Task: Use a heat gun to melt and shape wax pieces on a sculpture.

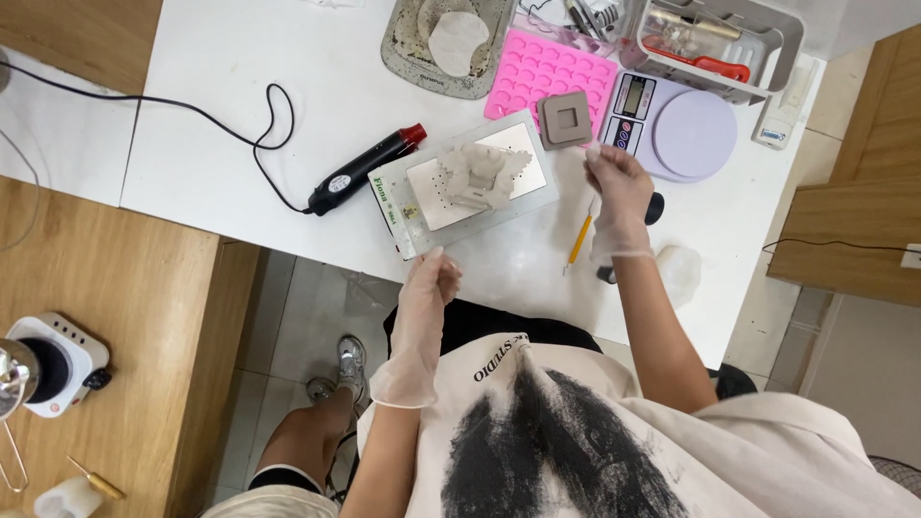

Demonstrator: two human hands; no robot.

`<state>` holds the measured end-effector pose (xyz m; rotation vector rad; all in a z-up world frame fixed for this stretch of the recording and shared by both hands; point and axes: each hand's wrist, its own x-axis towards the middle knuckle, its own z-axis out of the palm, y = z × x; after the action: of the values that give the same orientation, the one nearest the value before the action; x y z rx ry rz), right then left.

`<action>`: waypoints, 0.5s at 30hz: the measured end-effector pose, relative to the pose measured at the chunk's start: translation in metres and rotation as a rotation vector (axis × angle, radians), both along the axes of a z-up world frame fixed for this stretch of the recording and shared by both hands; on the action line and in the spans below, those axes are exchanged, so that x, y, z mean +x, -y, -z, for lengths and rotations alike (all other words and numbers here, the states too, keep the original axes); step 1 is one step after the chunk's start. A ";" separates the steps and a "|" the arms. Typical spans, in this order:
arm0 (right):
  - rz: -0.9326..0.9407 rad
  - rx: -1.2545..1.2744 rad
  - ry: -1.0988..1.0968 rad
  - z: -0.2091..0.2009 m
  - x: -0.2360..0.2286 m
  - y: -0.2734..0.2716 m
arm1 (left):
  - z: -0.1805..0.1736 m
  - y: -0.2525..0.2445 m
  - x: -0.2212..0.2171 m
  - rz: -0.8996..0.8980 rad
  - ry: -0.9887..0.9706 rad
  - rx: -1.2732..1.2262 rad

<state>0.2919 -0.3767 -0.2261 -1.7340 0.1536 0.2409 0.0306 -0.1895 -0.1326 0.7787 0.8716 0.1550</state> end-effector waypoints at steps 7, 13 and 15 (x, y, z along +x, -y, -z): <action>0.110 0.450 -0.502 -0.031 -0.122 -0.003 | 0.033 -0.016 0.015 0.233 -0.073 0.124; 0.147 0.425 -0.485 -0.035 -0.150 -0.016 | 0.037 -0.030 0.028 0.421 -0.081 0.247; 0.137 0.373 -0.469 -0.061 -0.143 -0.022 | 0.062 -0.031 0.033 0.473 0.045 0.315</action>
<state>0.1492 -0.3549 -0.1655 -1.2686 0.5341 0.5381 0.0638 -0.1580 -0.1948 1.2507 0.6062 -0.1126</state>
